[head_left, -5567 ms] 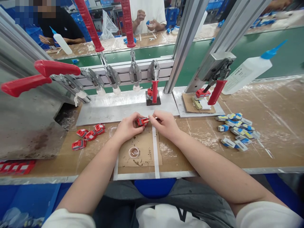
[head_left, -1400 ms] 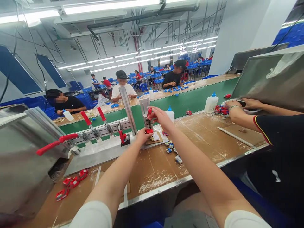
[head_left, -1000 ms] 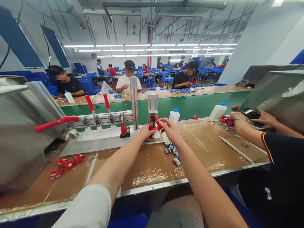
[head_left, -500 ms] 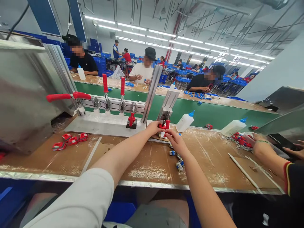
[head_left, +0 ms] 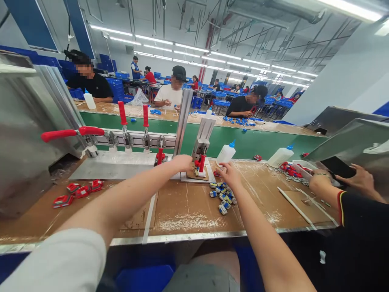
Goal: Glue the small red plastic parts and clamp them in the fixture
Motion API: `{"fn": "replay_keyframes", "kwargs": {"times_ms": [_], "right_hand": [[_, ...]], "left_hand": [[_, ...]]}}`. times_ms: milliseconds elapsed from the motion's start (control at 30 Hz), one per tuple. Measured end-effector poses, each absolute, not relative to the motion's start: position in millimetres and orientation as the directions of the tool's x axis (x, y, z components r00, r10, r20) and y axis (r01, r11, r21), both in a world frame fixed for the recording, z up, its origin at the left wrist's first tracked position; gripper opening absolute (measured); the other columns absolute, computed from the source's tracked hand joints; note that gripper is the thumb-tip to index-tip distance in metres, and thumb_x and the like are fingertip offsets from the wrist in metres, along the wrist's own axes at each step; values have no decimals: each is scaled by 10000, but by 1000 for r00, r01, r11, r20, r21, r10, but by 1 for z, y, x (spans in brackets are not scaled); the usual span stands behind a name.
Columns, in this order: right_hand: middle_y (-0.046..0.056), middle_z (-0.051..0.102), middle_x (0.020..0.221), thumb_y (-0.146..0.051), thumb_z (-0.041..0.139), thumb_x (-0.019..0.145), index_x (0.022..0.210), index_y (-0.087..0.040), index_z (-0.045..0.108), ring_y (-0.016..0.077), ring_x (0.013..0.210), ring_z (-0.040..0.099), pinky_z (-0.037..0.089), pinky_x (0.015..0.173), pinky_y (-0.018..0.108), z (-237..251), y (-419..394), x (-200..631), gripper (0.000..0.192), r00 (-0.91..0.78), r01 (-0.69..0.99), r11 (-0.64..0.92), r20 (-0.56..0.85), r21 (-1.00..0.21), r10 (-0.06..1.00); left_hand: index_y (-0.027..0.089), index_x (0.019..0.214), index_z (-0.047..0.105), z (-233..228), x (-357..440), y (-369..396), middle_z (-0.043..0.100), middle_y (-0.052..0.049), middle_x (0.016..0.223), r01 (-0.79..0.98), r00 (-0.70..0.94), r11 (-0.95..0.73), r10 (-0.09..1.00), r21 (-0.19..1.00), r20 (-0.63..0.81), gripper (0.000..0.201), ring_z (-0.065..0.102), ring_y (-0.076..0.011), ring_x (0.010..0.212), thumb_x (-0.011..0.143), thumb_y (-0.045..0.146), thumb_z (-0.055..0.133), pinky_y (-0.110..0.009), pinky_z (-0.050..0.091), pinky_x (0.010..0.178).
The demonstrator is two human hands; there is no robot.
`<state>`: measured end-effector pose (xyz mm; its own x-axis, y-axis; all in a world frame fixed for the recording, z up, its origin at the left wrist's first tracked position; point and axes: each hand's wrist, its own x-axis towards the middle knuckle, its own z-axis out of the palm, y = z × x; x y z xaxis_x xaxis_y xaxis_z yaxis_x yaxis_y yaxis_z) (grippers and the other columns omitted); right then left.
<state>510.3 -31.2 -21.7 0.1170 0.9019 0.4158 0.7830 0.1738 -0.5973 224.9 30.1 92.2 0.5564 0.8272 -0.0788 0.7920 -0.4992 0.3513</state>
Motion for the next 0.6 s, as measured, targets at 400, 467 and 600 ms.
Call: {"fn": "replay_keyframes", "kwargs": {"times_ms": [400,467,600], "right_hand": [[119,756,1055,-210,706,730,996,-213,776,281,1000,714,556,952,417,-40,-19,619,275,383,649,-74,242,-757,891],[131,744,1221,-239,665,761,1223,-222,718,283,1071,717,566,975,436,-45,-12,625,465,445,585,-68,250,-808,860],[215,671,1369,-404,574,870,1367,-147,601,319,1187,682,560,1013,499,-54,5,617,560,587,493,-57,283,-868,759]], "left_hand": [[328,1391,696,169,15,-100,773,-34,1307,911,411,-409,910,46,-45,615,731,-330,1185,945,640,410,-422,566,971],[357,1392,699,166,-8,-112,772,1,1306,957,292,-291,956,15,-22,647,742,-326,1162,922,656,369,-424,570,960],[462,1272,757,150,-40,-129,807,103,1179,993,104,-109,991,54,89,621,784,-260,1015,844,710,382,-347,585,845]]}}
